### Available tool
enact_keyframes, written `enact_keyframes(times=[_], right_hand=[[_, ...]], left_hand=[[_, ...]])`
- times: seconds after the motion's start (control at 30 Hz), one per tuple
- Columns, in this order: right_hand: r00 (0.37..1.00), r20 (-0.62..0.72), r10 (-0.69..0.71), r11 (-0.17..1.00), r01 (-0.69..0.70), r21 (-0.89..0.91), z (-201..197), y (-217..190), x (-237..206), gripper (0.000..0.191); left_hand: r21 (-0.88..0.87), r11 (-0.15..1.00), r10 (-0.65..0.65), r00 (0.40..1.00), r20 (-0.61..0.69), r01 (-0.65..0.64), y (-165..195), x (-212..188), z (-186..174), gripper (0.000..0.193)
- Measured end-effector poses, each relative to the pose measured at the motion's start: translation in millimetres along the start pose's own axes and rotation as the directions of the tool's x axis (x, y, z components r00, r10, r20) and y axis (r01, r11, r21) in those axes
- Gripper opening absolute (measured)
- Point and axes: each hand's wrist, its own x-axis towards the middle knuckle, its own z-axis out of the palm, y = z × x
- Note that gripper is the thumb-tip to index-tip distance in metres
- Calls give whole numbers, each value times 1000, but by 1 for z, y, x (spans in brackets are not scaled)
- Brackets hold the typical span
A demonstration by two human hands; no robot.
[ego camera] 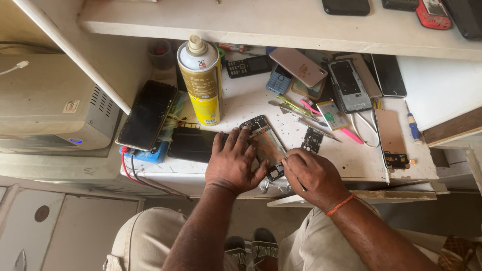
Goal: The person works at a cluttered repair bench disassembling a smartphone. They use a screwdriver to unscrew and pry components from the opened phone, lifting out the battery and internal parts and setting small components aside on the bench while continuing to work on the device.
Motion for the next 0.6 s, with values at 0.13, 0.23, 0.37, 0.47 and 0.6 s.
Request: enact_keyframes(times=[0.13, 0.23, 0.37, 0.47, 0.6], right_hand=[[999, 16, -48, 998, 48, -37, 3, 4, 0, 11], [995, 40, -90, 994, 92, -53, 2, 9, -2, 10], [998, -46, -43, 998, 41, -48, -3, 16, -1, 11], [987, -159, 8, 1000, -8, 4, -3, 15, 0, 12], [988, -148, -50, 994, 63, 85, -5, 9, -1, 17]], left_hand=[[-7, 1000, -3, 1000, -9, 3, 0, 0, 1, 67], [-13, 1000, -1, 1000, -15, 1, 0, 0, 1, 66], [-15, 1000, 3, 1000, -8, -3, 0, 0, 1, 65], [-23, 1000, 4, 1000, -13, -5, 0, -1, 0, 66], [-24, 1000, 1, 1000, -10, -1, -1, 1, 0, 67]])
